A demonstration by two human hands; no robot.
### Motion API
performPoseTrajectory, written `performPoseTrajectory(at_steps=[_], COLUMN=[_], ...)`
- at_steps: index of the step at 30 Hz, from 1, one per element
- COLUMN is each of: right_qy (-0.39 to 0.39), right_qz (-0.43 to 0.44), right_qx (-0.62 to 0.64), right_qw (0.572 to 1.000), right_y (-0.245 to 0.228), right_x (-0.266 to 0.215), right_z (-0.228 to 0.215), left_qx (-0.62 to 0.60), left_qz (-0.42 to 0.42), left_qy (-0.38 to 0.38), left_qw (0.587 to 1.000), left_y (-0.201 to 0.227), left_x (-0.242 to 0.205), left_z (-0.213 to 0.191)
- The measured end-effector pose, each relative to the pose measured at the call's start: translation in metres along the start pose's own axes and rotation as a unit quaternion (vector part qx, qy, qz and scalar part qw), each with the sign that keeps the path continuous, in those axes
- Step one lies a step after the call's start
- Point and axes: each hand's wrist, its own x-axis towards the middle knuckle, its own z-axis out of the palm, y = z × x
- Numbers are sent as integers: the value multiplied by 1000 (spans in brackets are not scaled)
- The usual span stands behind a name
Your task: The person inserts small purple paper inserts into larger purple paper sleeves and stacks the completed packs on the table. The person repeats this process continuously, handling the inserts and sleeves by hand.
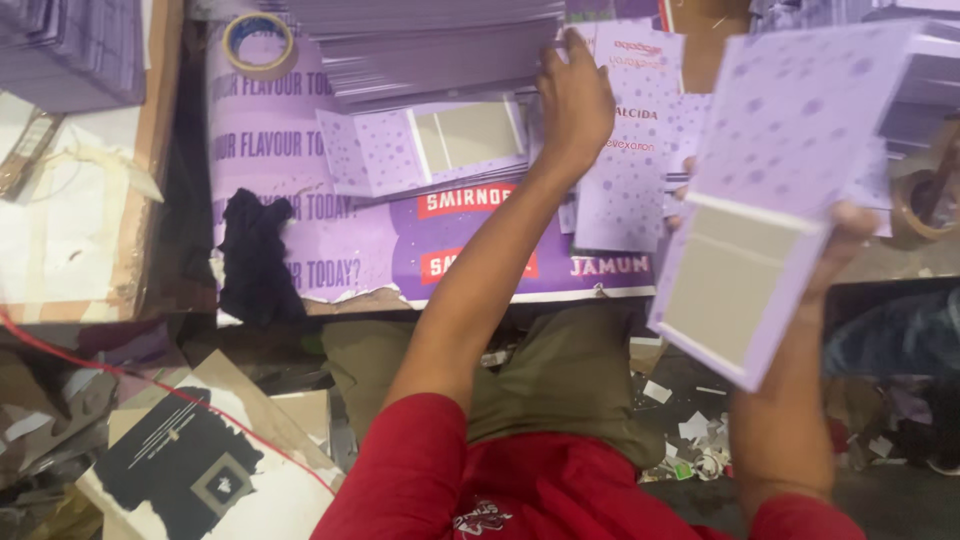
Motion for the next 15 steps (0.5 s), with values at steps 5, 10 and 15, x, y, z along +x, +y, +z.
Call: performPoseTrajectory(at_steps=[5, 10, 15], right_qy=[83, -159, -241], right_qz=[91, -43, -59], right_qx=[-111, -540, -603], right_qw=[986, 826, 758], right_y=[63, 139, 209], right_x=[-20, 3, 50], right_z=[30, 86, 148], left_qx=[-507, -87, 452], left_qz=[-175, -186, 35], left_qy=[-214, 94, -3], left_qw=[817, 974, 891], left_y=[-26, -110, -186], left_x=[-49, -86, -76], left_z=[-85, -266, -345])
